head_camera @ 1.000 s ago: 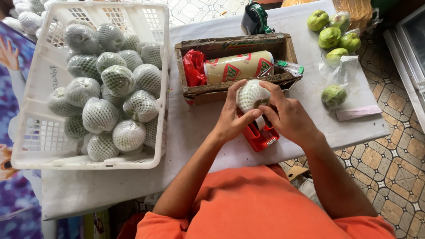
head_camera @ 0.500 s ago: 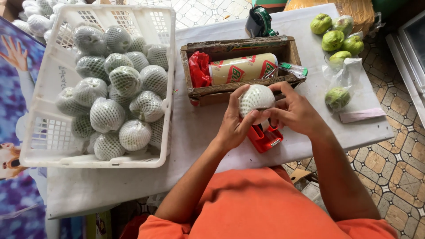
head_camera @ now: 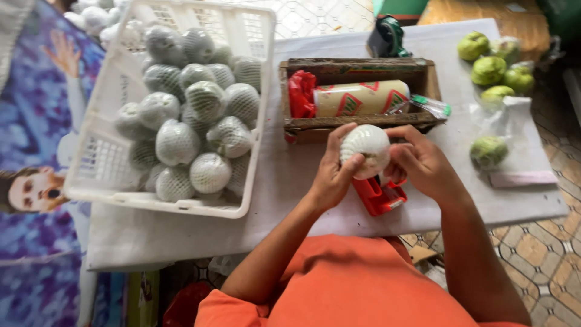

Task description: Packing guavas into protective foam nets and securing them with tape

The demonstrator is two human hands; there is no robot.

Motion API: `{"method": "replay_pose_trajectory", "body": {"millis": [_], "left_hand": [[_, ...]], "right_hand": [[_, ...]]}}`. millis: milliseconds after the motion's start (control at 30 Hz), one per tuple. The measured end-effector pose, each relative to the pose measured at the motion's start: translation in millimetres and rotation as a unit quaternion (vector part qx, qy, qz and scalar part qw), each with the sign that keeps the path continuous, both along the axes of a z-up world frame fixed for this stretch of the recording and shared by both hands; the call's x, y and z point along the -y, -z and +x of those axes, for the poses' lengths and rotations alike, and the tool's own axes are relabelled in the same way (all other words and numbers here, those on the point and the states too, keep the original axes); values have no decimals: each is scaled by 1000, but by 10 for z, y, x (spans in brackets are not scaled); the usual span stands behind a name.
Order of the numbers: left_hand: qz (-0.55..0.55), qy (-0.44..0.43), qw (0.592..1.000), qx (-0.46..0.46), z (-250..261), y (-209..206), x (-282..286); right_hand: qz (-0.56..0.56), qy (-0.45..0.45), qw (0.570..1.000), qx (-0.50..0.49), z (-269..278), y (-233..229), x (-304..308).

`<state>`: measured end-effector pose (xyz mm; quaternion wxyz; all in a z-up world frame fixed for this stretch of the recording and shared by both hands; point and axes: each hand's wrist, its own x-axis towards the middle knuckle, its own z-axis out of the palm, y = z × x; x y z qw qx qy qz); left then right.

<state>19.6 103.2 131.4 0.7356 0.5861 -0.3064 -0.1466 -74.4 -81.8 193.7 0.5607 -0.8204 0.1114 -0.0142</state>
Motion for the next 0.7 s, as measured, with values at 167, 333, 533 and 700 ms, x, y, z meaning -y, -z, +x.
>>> {"method": "replay_pose_trajectory", "body": {"millis": [167,333,533,700], "left_hand": [[10,-15,998,-52,19,-75,-116],[-67,27,987,-145,157,-85,-203],[-104,-58,976,-183,660,-177,-371],[-54,-104,974,-196,736,-7,-357]], "right_hand": [[-70,-1,997,38,48,-99,-237],[-17,18,997,79,24,-156,-247],[49,-34,954,295,-208,-275,-73],[79,-90,948,295,-7,-628,-46]]}}
